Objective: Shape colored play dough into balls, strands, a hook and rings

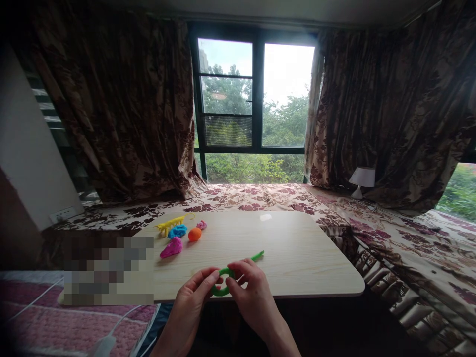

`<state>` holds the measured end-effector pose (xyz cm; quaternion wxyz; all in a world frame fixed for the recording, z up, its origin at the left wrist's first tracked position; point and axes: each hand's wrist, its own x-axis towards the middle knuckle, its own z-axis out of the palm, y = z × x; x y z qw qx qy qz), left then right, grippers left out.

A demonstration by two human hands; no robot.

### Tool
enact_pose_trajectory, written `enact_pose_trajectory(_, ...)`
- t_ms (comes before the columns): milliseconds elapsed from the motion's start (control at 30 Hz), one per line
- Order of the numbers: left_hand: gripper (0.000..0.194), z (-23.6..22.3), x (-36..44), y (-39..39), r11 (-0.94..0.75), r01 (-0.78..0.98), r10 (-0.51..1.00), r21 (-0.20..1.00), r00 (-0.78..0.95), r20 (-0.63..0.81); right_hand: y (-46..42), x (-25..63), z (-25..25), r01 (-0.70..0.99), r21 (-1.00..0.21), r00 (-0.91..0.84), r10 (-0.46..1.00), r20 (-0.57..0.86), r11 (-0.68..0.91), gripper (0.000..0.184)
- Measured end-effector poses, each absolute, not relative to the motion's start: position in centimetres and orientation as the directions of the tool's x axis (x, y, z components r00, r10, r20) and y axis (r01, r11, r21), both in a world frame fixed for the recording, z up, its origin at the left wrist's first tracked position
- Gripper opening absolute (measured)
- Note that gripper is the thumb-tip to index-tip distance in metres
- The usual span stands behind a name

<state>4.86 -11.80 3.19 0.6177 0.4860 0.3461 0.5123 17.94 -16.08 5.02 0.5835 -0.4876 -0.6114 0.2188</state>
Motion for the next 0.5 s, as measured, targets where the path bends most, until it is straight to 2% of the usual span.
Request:
enact_pose_trajectory(167, 0.029, 3.42, 4.72, -11.83, 0.032, -0.34, 0.975, 0.94, 0.217, 0.045, -16.3, 18.06, 5.29, 0.438, -0.778, 0.099, 0.835, 0.541, 0.451, 0.02)
enact_pose_trajectory(367, 0.026, 3.42, 4.59, -11.68, -0.007, -0.26, 0.966, 0.965, 0.249, 0.074, -16.3, 18.19, 4.93, 0.466, -0.766, 0.131, 0.822, 0.554, 0.443, 0.025)
enact_pose_trajectory(500, 0.025, 3.09, 4.57, -11.66, -0.029, -0.211, 0.964, 0.977, 0.251, 0.083, -16.5, 18.14, 4.91, 0.514, -0.744, 0.109, 0.828, 0.55, 0.427, 0.014)
